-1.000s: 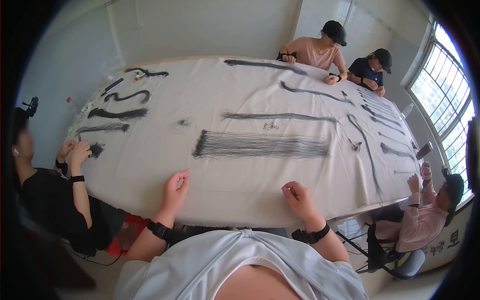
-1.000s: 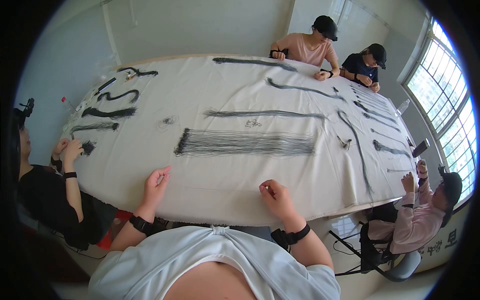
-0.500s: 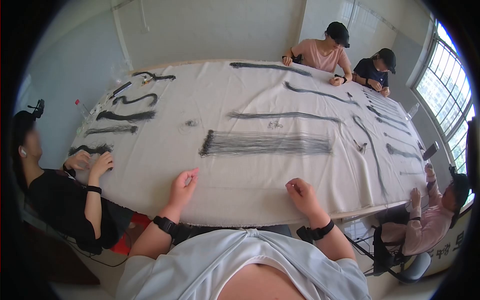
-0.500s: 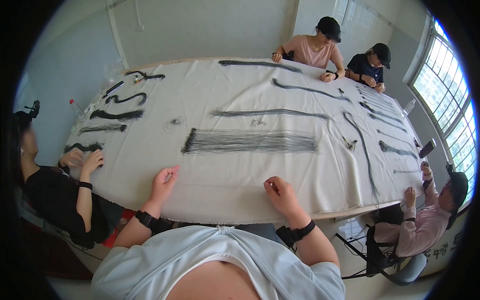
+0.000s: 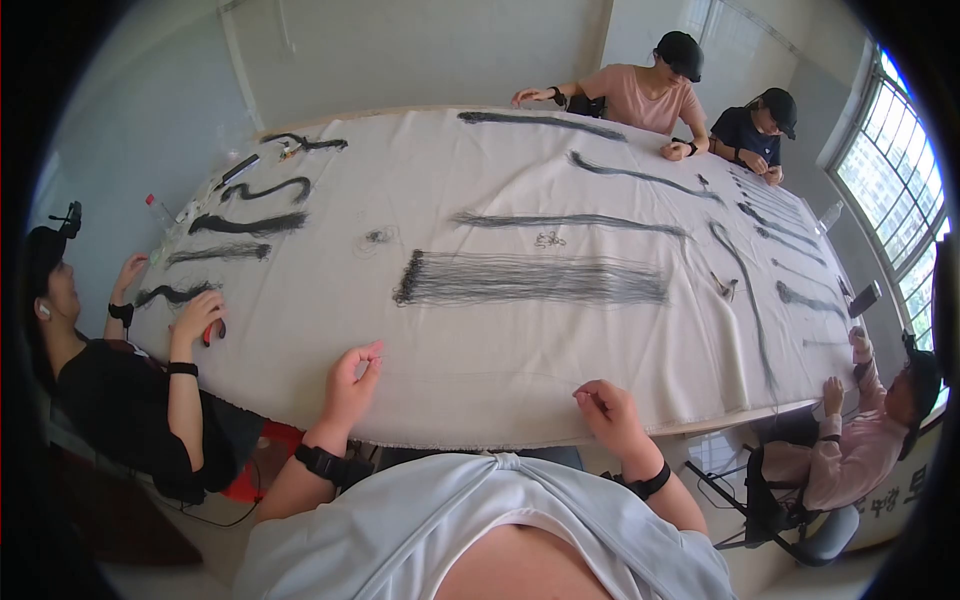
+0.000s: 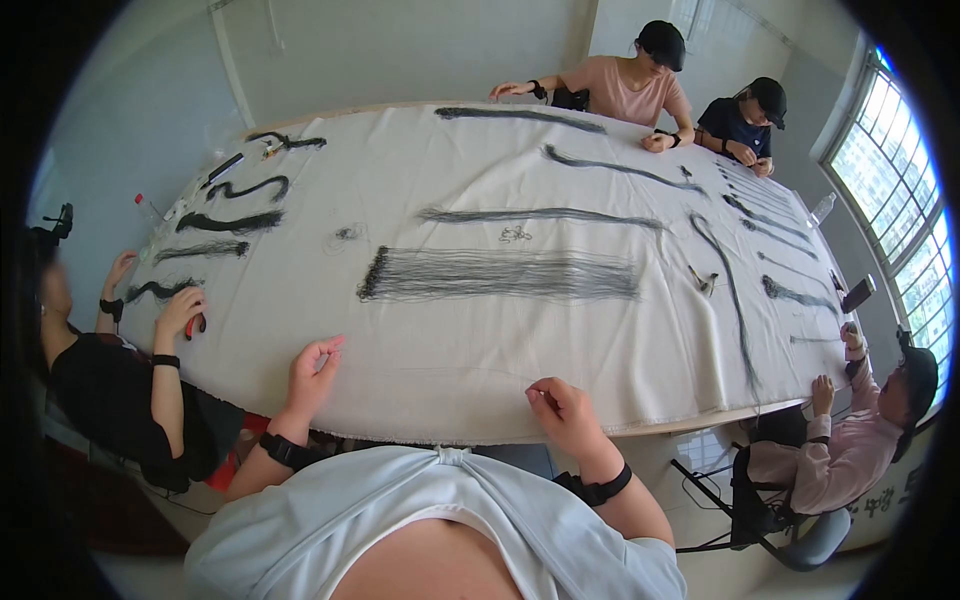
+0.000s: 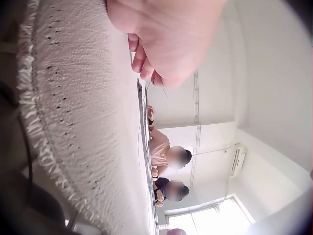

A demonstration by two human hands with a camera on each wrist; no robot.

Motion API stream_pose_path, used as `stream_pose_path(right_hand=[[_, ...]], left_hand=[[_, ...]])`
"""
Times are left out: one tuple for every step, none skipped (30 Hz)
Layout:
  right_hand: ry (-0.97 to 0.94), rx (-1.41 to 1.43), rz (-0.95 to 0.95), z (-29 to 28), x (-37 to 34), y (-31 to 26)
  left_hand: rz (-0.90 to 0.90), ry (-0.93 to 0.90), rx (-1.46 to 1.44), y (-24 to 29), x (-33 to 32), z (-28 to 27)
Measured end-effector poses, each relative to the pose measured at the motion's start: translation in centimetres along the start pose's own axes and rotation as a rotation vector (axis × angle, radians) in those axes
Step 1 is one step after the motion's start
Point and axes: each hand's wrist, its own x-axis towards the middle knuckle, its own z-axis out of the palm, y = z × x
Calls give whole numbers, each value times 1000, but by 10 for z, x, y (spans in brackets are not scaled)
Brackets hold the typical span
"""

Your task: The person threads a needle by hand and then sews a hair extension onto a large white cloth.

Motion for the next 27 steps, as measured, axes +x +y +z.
stream_pose_path(right_hand=[[-2, 15, 5, 1, 0, 0], [-3, 30, 8, 3, 2, 1], [-2, 45, 10, 4, 3, 1], [2, 53, 13, 5, 3, 3], [7, 60, 16, 5, 4, 5], [13, 68, 18, 5, 4, 6], [7, 60, 32, 4, 4, 3], [1, 54, 48, 3, 4, -2], [-5, 47, 63, 2, 4, -5], [4, 43, 48, 3, 5, -3], [12, 40, 36, 4, 5, 0], [19, 37, 26, 5, 3, 1], [15, 32, 28, 6, 3, 0], [13, 26, 28, 5, 4, -2], [11, 20, 25, 5, 5, -4], [8, 12, 35, 5, 4, -2], [7, 4, 41, 5, 4, 1], [7, -4, 46, 4, 5, 4], [19, 5, 37, 4, 6, 4], [29, 16, 32, 5, 5, 5], [39, 29, 29, 6, 5, 5], [46, 34, 20, 6, 4, 4], [53, 40, 10, 6, 4, 3], [65, 47, -4, 7, 6, 2], [57, 42, 10, 8, 6, 4], [48, 31, 20, 8, 5, 8], [38, 20, 29, 6, 7, 10]], left_hand=[[-6, -2, 0, 1, 1, -1], [-10, -4, 1, 2, 2, -2], [-6, -7, 3, 1, 3, -2], [1, -10, 3, -1, 4, -2], [9, -13, 3, -1, 5, -2], [10, -16, -2, -1, 5, -2], [9, -20, -6, -1, 5, -2], [8, -24, -10, 0, 4, -3], [17, -24, -4, -1, 4, -3], [28, -24, 2, -1, 5, -2], [36, -25, 8, -1, 5, -3], [36, -24, 12, -1, 5, -3], [35, -22, 16, 0, 5, -2], [37, -19, 18, 1, 5, -2], [41, -23, 19, 1, 4, -2], [48, -25, 19, -1, 5, -2], [59, -25, 20, -1, 8, -3], [52, -20, 15, -4, 10, -3], [45, -17, 12, -8, 9, -3], [33, -16, 9, -8, 9, -3], [20, -28, 7, -7, 8, -3], [7, -40, 6, -5, 8, -3], [-6, -53, 5, -3, 8, -4], [0, -45, 20, -1, 10, -6], [5, -38, 28, -1, 9, -5], [11, -25, 30, -1, 10, -2], [24, -14, 30, -3, 11, 1]])
